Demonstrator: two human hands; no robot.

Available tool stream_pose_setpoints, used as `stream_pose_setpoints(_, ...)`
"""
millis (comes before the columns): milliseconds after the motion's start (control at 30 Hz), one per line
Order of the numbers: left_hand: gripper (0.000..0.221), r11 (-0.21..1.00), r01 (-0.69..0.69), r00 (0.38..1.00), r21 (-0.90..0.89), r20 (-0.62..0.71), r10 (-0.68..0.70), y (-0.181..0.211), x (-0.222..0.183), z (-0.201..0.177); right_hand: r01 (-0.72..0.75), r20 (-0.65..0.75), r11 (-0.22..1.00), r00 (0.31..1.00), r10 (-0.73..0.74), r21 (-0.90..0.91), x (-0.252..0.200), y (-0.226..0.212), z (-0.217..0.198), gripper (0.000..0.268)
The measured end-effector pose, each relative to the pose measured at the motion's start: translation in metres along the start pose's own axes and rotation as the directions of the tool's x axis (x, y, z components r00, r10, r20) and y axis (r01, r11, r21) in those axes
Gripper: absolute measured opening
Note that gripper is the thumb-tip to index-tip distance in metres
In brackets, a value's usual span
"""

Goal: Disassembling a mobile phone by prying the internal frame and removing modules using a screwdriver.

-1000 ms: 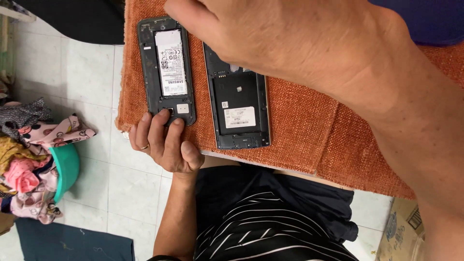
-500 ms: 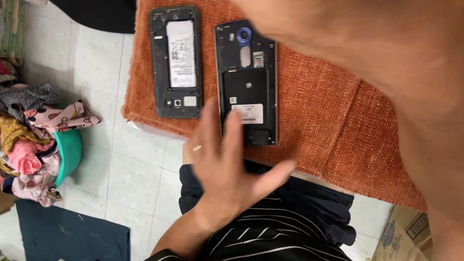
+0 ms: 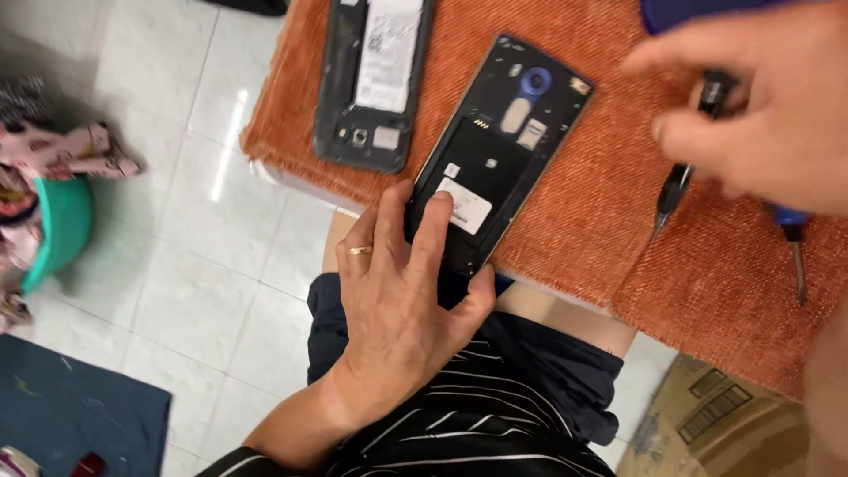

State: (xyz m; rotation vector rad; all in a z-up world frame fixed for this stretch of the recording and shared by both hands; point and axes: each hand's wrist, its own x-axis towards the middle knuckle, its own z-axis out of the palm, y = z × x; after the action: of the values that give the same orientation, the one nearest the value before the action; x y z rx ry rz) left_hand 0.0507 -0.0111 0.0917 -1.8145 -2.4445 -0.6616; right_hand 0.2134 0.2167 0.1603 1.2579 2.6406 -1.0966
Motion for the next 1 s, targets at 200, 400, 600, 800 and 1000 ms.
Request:
stream_pose_setpoints(200,0.072,0.989,-0.09,0.989,-0.121,-0.129,0.074,-0.019,-0.018,0.019,-0.284,0.04,0.944,0.955,0.295,-0.17,0.004,-0.021,0.026,0.069)
stream_pose_setpoints(400,0.065,0.954,-0.25,0.923,-0.167,-0.338,0.183,-0.036,-0.028,0.045,-0.363,0.048,0.929,0.929,0.367,-0.072,0.005,-0.04,0.03,0.065)
stream_pose_setpoints(600,0.076,0.935,-0.29,0.898,-0.202,-0.395,0.193,-0.045,-0.036,0.066,-0.081,-0.091,0.98,0.991,0.099,0.184,-0.013,-0.034,0.025,0.053)
stream_pose_setpoints(800,0.085,0.943,-0.284,0.886,-0.174,-0.424,0.189,-0.047,-0.039,0.073,-0.065,-0.059,0.985,0.995,0.075,0.16,-0.023,-0.039,0.018,0.056)
stream_pose_setpoints(1000,0.083,0.941,-0.278,0.885,-0.193,-0.432,0.173,-0.048,-0.041,0.077,-0.072,-0.089,0.978,0.992,0.091,0.195,-0.023,-0.032,0.021,0.055)
